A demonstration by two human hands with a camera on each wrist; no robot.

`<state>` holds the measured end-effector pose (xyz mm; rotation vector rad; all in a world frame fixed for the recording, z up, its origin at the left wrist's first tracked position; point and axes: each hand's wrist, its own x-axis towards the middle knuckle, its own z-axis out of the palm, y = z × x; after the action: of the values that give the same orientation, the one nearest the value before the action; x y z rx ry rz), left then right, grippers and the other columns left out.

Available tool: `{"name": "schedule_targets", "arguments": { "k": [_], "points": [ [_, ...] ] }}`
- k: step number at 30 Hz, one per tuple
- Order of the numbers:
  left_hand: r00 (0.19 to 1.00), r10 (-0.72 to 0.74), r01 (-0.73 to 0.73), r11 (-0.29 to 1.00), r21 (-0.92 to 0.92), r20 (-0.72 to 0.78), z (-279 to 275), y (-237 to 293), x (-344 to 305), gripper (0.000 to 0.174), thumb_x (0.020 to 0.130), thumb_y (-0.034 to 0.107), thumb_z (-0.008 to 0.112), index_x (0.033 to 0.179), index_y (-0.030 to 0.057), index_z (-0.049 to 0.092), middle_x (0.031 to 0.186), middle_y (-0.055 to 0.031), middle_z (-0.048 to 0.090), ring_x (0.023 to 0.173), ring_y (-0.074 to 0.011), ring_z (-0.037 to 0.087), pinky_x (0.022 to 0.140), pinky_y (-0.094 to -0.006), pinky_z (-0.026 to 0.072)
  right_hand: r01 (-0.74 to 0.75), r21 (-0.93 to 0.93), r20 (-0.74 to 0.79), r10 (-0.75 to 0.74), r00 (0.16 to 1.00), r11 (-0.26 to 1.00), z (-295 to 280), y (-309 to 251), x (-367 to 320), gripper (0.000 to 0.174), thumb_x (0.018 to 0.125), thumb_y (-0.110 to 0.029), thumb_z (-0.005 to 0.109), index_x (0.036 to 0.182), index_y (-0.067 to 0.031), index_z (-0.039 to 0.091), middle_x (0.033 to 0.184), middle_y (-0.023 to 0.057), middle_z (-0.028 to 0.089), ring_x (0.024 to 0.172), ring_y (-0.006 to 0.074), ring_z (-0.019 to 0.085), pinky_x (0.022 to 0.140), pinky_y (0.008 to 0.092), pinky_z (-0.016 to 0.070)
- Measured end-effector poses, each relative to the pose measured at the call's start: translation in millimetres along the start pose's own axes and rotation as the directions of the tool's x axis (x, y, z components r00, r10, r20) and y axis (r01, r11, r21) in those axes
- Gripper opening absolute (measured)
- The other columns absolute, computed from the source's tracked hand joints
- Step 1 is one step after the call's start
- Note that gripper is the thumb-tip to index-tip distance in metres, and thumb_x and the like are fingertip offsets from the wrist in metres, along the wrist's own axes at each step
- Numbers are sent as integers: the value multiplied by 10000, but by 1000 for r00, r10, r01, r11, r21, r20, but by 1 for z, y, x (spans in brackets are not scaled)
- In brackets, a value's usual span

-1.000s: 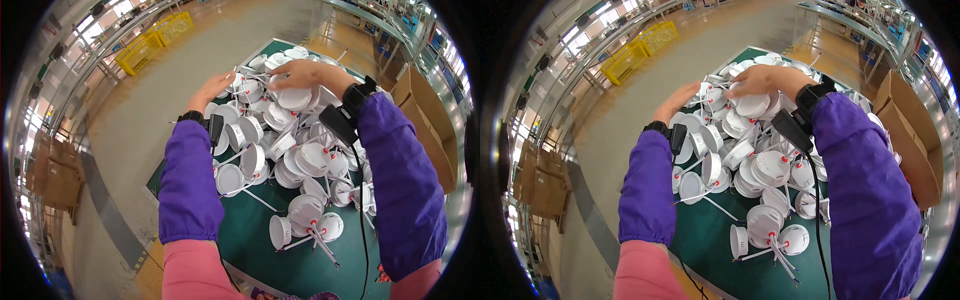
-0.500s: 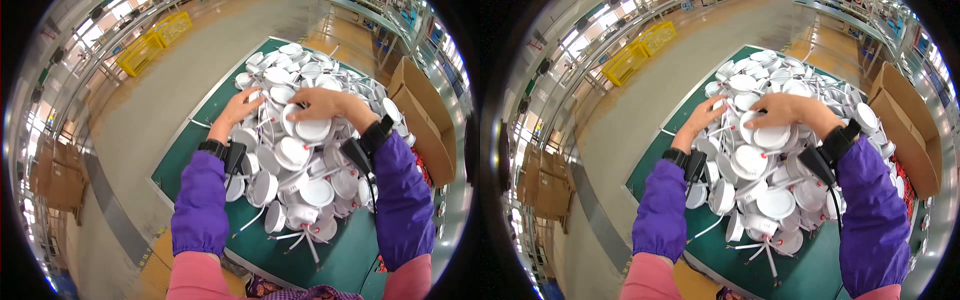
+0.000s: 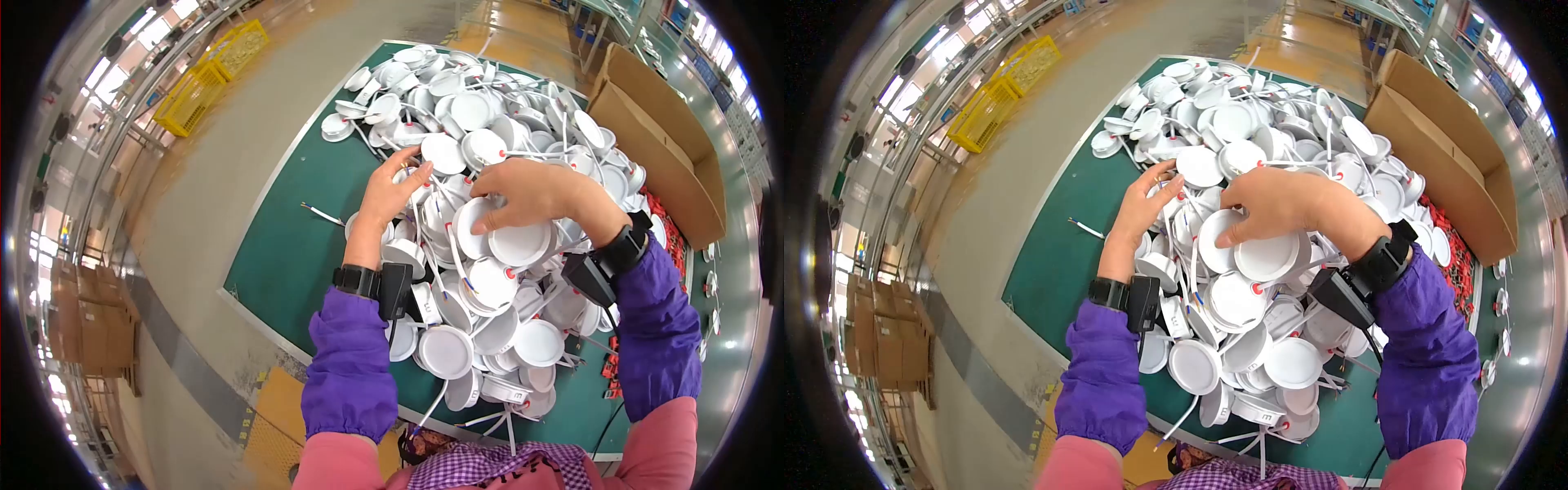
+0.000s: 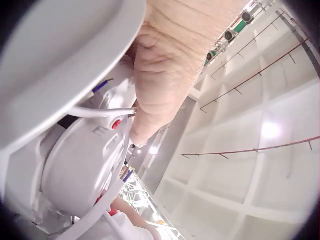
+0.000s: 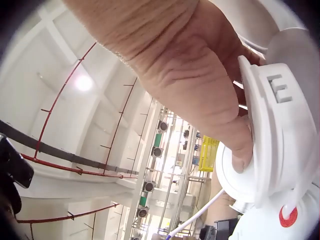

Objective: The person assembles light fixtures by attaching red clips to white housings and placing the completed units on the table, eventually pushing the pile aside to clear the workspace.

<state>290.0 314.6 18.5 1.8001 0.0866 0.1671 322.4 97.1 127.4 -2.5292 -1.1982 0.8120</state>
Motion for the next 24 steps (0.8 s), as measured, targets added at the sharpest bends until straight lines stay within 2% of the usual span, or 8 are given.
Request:
{"name": "schedule_targets", "arguments": {
  "k": [7,12,17,19,20,22,23,24],
  "points": [
    [977,29,-29,1000,2,-209,30,-5,-13,481,793,374,698,1113,23,624,942,-114,662,880,-170,608,802,-279,447,54,-121,-190,-77,979,991,7,9,-43,403,730,-341,695,956,-9,656,895,185,643,861,345,612,768,405,478],
    [922,-8,11,1000,6,-386,49,-9,-21,458,793,388,690,1053,13,650,913,-119,677,852,-194,632,775,-295,461,64,-54,-279,-77,957,996,15,19,-74,322,739,-305,696,748,6,614,773,172,605,779,340,592,691,425,449],
    [868,73,10,986,164,-490,55,-15,-22,421,803,366,681,996,-8,666,922,-125,681,859,-223,636,785,-313,468,-10,9,-306,12,952,1000,26,38,-97,268,726,-246,707,807,-2,633,825,173,620,820,337,598,736,414,455],
    [863,-2,42,997,69,-505,54,-15,-20,424,812,365,674,954,-34,670,894,-128,682,843,-195,627,778,-307,468,89,-34,-451,-95,888,995,30,45,-108,288,732,-176,704,952,-8,624,999,143,617,900,334,590,789,397,461],
    [859,7,36,997,74,-513,49,-29,-12,417,815,361,673,922,-43,675,853,-123,683,794,-172,621,745,-296,473,58,-22,-451,-62,890,998,31,43,-117,288,732,-176,704,952,-8,624,999,143,617,900,334,590,789,397,461],
    [855,10,54,993,109,-519,48,-12,-18,396,823,346,672,857,-48,678,774,-94,675,716,-138,597,678,-283,472,34,-77,-649,-76,757,996,27,31,-144,334,728,-135,702,1029,-23,611,1075,130,608,950,337,585,819,388,464],
    [849,31,16,996,85,-528,44,-16,-15,390,830,333,669,819,-56,666,750,-81,667,695,-134,590,660,-286,470,56,-138,-705,-138,696,989,27,26,-160,283,744,-155,683,982,-18,614,997,113,607,894,349,577,765,411,462],
    [829,16,20,998,58,-560,43,-18,-12,378,834,321,666,812,-56,660,746,-82,663,695,-132,589,660,-281,468,44,-149,-684,-135,717,988,28,14,-180,289,738,-145,681,991,-23,612,1013,116,601,907,346,577,763,413,466]
  ]
}}
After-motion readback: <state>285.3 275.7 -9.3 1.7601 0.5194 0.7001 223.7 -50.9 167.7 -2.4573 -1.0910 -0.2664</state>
